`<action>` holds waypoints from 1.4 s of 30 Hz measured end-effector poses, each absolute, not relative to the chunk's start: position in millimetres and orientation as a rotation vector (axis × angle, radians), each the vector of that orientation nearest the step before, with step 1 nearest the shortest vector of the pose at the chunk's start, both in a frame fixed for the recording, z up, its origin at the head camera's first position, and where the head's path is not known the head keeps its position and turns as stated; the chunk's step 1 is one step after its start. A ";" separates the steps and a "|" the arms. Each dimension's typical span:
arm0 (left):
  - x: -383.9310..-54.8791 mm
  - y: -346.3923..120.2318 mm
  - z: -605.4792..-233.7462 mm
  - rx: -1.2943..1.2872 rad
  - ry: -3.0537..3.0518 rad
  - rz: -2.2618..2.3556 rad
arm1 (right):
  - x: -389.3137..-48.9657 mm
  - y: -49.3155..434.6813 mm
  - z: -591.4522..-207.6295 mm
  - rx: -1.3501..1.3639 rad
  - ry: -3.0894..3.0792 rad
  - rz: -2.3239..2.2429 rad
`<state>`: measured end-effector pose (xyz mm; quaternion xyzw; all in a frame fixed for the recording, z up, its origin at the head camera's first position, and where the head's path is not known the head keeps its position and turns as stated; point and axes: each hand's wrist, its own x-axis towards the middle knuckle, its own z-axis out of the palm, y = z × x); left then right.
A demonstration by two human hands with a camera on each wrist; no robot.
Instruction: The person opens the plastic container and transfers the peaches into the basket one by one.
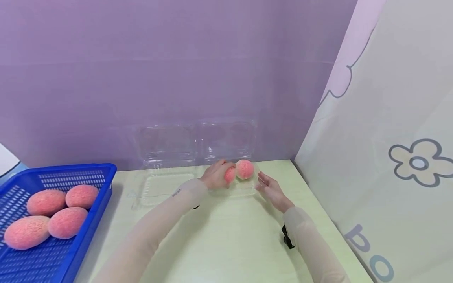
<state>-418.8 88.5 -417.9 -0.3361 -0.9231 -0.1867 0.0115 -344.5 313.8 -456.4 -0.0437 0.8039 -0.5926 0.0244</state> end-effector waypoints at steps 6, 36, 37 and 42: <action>-408.3 78.9 -405.6 -1.077 -2.830 -0.531 | -344.5 313.5 -458.3 -0.161 2.501 -1.820; -309.5 -9.4 -349.7 -1.232 -2.804 -0.451 | -340.0 317.8 -456.8 -0.187 2.488 -1.806; -307.1 -13.3 -347.9 -1.232 -2.805 -0.450 | -339.8 317.3 -456.5 -0.183 2.487 -1.808; -299.1 -33.5 -344.2 -1.218 -2.790 -0.456 | -338.8 314.9 -456.1 -0.192 2.490 -1.807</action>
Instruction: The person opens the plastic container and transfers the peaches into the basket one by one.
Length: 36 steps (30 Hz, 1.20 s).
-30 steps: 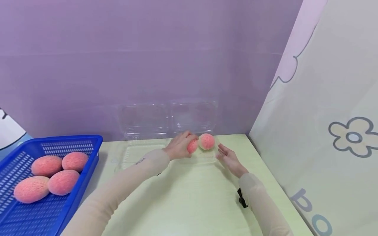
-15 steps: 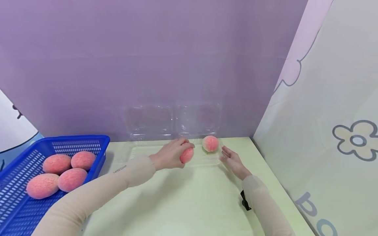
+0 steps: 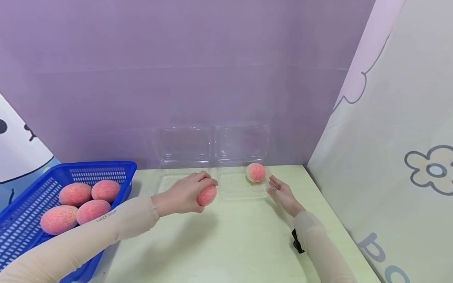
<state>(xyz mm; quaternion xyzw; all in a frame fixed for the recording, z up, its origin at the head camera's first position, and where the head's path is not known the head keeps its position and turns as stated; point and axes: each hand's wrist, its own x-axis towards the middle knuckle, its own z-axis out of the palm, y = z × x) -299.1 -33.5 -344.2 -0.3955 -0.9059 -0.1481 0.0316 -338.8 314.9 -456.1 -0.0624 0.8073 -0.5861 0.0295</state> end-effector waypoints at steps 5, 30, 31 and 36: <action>-293.2 -51.7 -342.5 -1.170 -2.797 -0.467 | -339.1 315.4 -456.2 -0.213 2.491 -1.805; -265.6 -145.9 -332.3 -0.909 -2.751 -0.405 | -343.8 319.6 -458.3 -0.226 2.426 -1.848; -264.2 -150.0 -333.0 -0.892 -2.752 -0.399 | -343.4 319.5 -458.3 -0.228 2.423 -1.851; -257.9 -171.1 -336.3 -0.833 -2.779 -0.381 | -342.3 318.2 -458.6 -0.238 2.422 -1.864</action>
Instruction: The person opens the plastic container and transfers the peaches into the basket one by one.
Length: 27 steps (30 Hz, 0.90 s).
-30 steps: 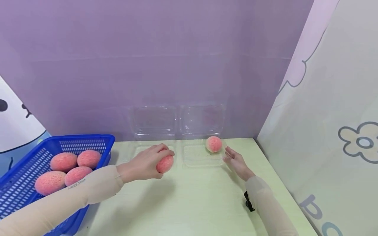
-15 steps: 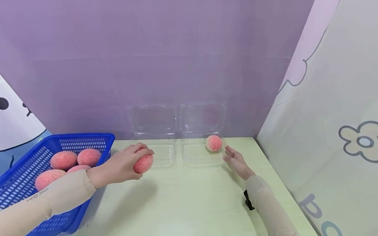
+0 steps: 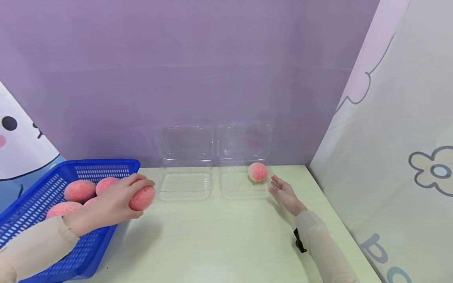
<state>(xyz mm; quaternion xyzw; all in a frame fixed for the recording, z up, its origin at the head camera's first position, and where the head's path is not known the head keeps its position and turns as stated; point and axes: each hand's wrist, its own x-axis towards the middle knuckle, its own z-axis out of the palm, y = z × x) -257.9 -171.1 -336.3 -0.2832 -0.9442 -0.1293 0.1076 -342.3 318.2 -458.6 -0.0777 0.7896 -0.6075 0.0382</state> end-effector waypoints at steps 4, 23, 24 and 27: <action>-253.1 -189.0 -338.8 -0.785 -2.789 -0.366 | -341.6 317.2 -459.6 -0.261 2.425 -1.853; -237.1 -250.6 -349.3 -0.536 -2.872 -0.332 | -340.4 321.1 -459.4 -0.255 2.475 -1.827; -236.6 -253.1 -349.9 -0.515 -2.884 -0.325 | -340.1 320.1 -459.3 -0.255 2.475 -1.832; -236.3 -261.4 -350.7 -0.476 -2.887 -0.329 | -339.9 318.9 -458.2 -0.258 2.474 -1.828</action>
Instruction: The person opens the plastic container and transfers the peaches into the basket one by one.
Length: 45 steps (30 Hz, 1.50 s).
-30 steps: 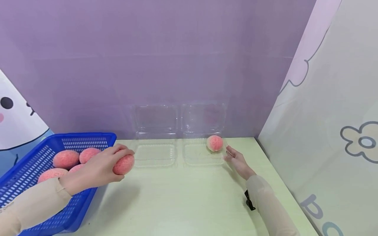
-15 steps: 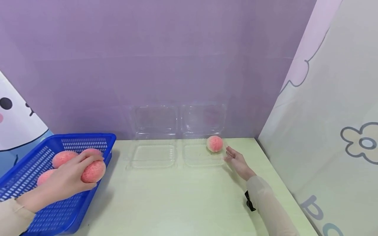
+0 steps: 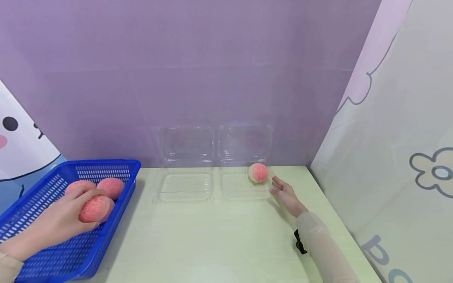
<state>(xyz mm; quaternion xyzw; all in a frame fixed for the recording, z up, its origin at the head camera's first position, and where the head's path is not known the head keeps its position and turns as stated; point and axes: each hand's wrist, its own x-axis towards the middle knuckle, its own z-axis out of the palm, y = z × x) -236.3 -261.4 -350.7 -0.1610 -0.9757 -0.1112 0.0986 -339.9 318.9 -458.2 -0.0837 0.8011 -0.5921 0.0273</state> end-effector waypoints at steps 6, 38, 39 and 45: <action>-235.5 -280.8 -352.2 -0.457 -2.895 -0.374 | -341.9 319.1 -456.6 -0.263 2.463 -1.815; -232.1 -351.3 -411.8 -0.226 -3.181 -0.392 | -342.0 319.7 -459.7 -0.225 2.458 -1.820; -231.4 -351.4 -413.6 -0.237 -3.174 -0.398 | -342.0 319.5 -459.4 -0.219 2.456 -1.824; -228.5 -353.6 -421.5 -0.292 -3.131 -0.408 | -342.8 319.6 -460.5 -0.212 2.442 -1.836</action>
